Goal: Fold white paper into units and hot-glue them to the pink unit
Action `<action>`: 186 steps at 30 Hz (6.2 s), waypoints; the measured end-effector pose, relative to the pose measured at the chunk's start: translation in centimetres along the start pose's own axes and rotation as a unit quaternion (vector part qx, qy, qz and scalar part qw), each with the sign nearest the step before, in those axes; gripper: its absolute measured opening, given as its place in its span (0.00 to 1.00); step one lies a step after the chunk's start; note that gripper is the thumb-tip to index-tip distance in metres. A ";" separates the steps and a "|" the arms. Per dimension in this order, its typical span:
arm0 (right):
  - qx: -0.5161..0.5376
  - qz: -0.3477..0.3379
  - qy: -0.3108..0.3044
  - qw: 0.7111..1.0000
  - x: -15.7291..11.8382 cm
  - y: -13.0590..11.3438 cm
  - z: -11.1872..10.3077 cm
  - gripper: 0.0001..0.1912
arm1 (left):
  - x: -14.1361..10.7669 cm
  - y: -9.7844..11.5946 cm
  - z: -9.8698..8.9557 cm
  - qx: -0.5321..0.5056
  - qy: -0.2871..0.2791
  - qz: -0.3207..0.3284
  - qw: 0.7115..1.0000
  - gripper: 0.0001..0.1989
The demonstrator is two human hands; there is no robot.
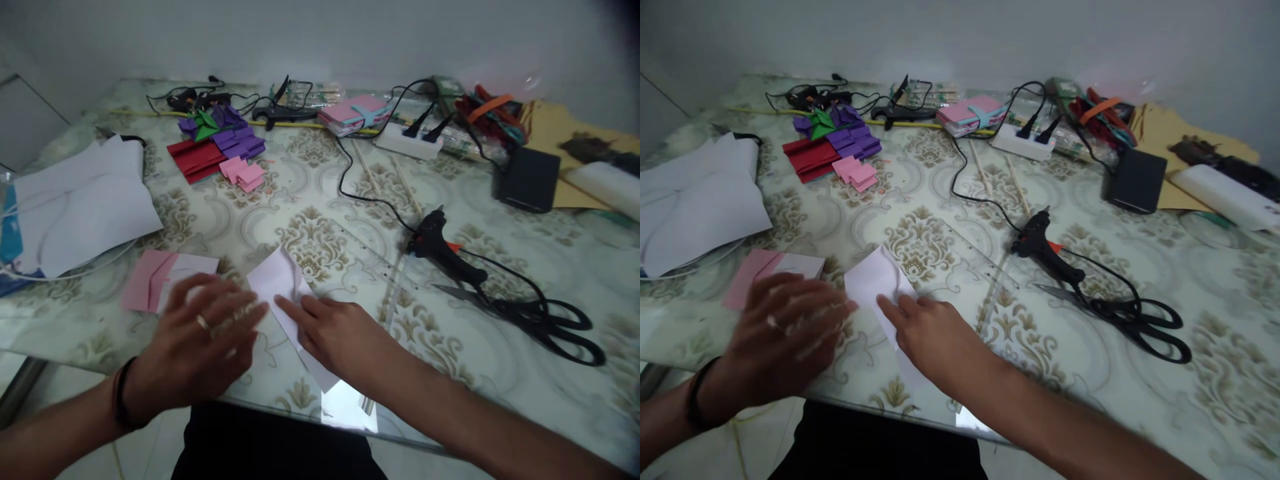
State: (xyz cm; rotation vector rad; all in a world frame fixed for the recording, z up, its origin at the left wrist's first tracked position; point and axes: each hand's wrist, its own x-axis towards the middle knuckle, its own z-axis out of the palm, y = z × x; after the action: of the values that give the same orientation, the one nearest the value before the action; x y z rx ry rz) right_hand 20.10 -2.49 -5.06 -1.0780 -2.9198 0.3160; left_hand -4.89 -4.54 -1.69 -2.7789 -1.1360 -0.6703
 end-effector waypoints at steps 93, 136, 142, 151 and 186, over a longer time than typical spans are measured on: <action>-0.028 0.006 0.105 0.994 -3.6 3.1 1.3 0.25 | 0.8 -1.0 2.9 0.065 -0.156 0.049 0.984 0.18; 0.060 -0.071 0.034 0.995 -5.9 4.2 1.1 0.32 | -2.9 1.8 3.2 -0.093 -0.093 0.038 0.991 0.15; 0.081 -0.070 0.045 0.993 -5.3 3.6 0.4 0.23 | -2.6 2.4 3.5 -0.094 -0.068 0.023 0.993 0.14; 0.106 -0.044 0.108 0.988 -3.7 3.0 -0.3 0.16 | 1.4 -0.2 3.8 -0.064 -0.135 -0.011 0.989 0.20; 0.602 0.201 0.059 0.771 -1.4 3.9 -2.3 0.13 | 6.1 -0.9 4.5 -0.491 0.025 -0.133 0.860 0.06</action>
State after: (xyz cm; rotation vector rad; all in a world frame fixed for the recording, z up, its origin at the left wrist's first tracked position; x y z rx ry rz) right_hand 23.83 -0.06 -3.47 -1.2419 -1.6061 1.6914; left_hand 0.01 1.06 -3.35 -3.3146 -1.4816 -1.7765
